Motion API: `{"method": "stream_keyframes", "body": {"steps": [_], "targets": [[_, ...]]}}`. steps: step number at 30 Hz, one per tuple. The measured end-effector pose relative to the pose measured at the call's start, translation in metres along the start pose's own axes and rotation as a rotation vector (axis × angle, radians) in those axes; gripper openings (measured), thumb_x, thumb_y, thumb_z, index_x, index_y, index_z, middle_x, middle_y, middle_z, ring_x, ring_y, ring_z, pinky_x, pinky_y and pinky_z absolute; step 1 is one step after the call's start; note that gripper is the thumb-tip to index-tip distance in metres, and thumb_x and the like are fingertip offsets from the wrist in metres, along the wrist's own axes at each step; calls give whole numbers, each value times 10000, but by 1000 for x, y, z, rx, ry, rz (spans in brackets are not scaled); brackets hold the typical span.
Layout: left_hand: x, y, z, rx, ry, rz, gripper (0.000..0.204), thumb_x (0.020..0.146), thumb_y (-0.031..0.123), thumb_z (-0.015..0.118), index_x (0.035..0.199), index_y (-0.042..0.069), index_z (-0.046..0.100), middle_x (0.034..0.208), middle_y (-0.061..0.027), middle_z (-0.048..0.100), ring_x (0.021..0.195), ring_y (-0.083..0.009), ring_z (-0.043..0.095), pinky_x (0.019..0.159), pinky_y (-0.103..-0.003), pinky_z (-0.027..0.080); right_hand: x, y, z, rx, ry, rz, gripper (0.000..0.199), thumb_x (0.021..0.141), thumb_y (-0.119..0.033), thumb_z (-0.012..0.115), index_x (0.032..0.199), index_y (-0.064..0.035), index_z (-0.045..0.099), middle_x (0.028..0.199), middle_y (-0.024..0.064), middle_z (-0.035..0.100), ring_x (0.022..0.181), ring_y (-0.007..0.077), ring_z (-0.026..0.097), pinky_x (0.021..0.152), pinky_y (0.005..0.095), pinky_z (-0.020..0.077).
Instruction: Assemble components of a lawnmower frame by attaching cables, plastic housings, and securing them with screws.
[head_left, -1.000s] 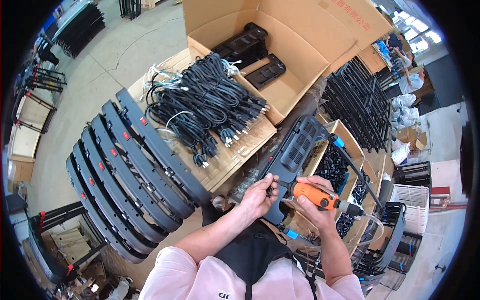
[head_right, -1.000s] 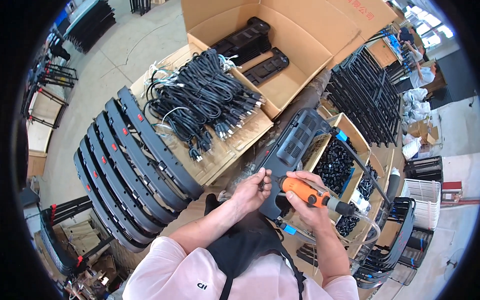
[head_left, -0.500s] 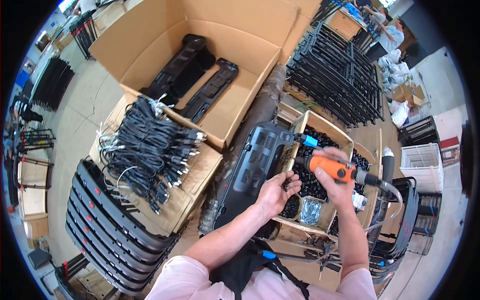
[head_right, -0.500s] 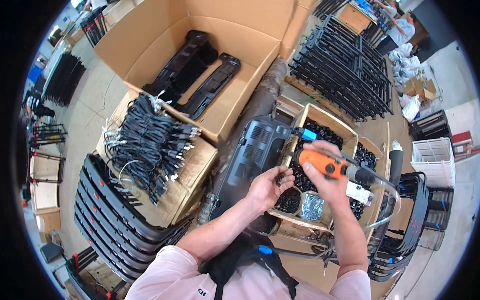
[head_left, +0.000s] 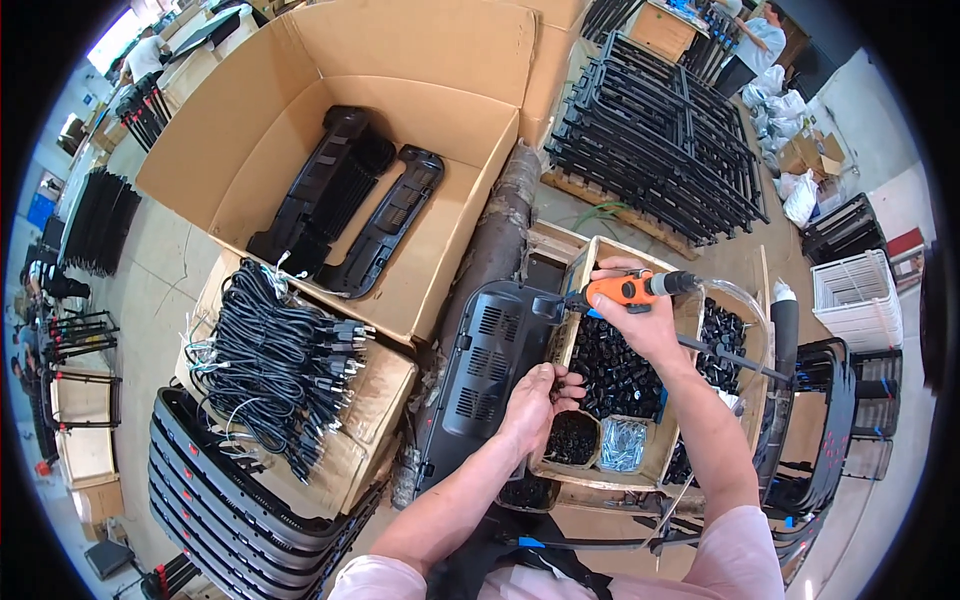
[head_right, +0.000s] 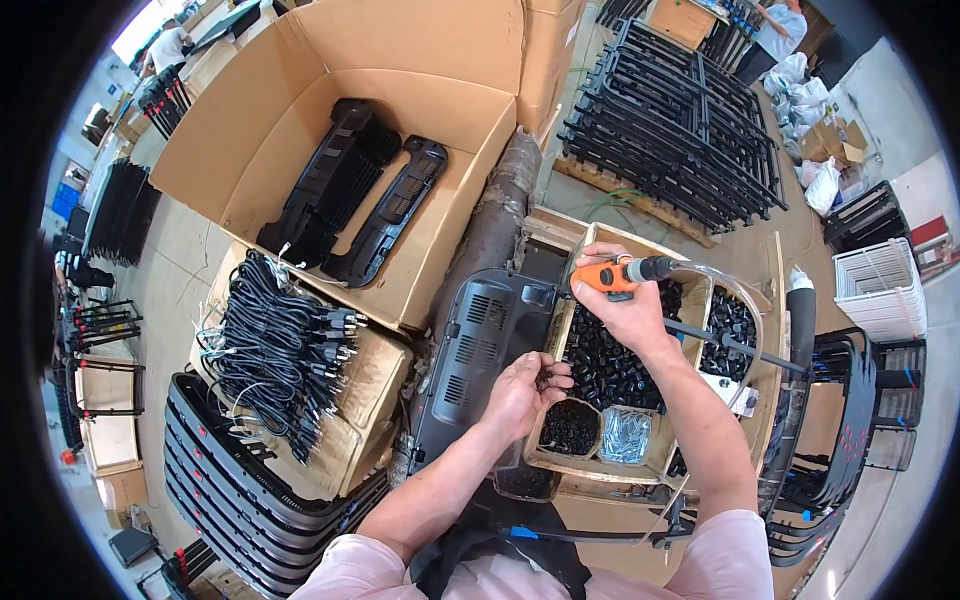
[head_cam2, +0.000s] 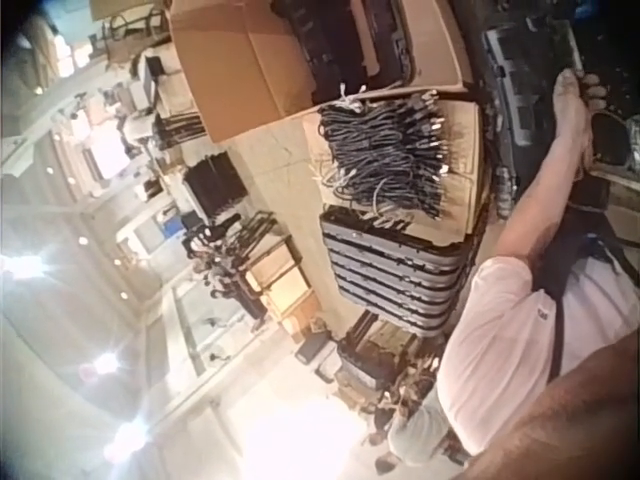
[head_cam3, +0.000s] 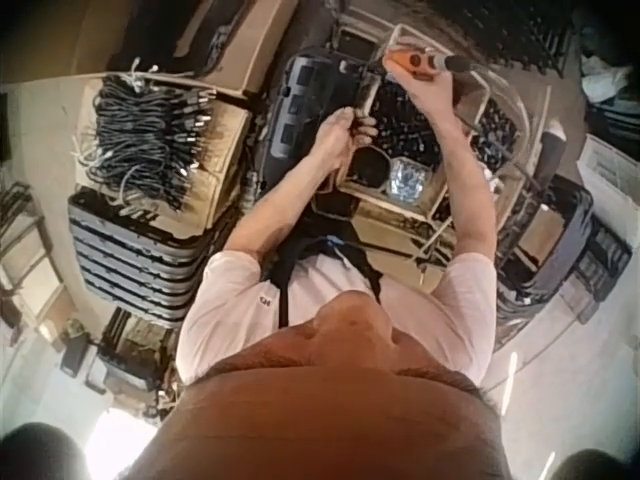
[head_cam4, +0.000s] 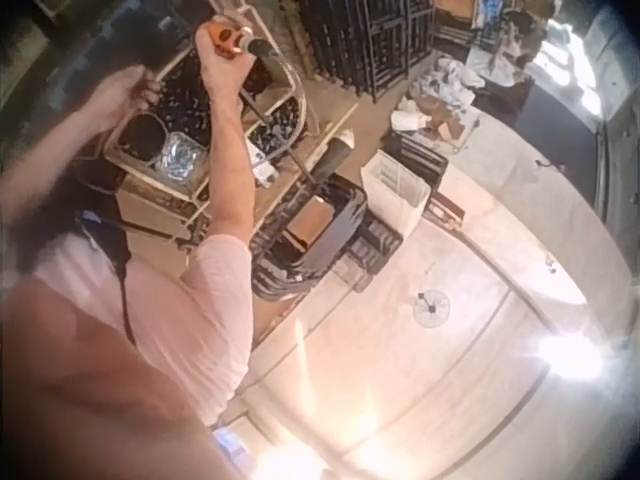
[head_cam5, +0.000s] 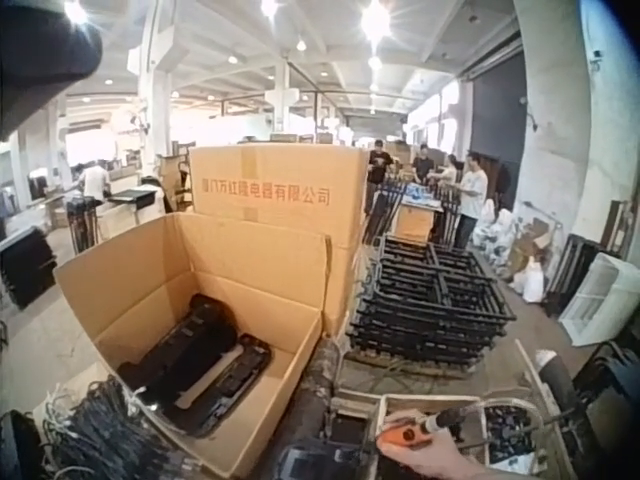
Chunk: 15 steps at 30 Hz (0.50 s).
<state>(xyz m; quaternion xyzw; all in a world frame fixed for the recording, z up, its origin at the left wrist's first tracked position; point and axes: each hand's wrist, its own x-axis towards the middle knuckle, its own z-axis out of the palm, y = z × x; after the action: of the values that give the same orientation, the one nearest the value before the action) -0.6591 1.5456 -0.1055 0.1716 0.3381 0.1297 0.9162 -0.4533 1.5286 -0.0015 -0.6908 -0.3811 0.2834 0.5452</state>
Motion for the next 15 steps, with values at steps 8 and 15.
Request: {"method": "stream_keyframes", "body": {"steps": [8,15], "targets": [[16,6,0,9,33,25,309,1168,291,420,1168,44,605,1057,-98,696,896,-179,695,759,-313,589,13,-4,1,-92,-101,17,451,864,-94,824,1259,13,635,1177,94,725,1116,160,680,1014,342,542],[28,6,3,24,39,49,291,1162,290,457,1155,73,651,877,-4,667,686,-110,614,598,-261,492,13,9,-6,-159,-90,-83,392,862,-125,815,1217,-36,675,1099,38,743,1025,125,693,949,314,553]]}}
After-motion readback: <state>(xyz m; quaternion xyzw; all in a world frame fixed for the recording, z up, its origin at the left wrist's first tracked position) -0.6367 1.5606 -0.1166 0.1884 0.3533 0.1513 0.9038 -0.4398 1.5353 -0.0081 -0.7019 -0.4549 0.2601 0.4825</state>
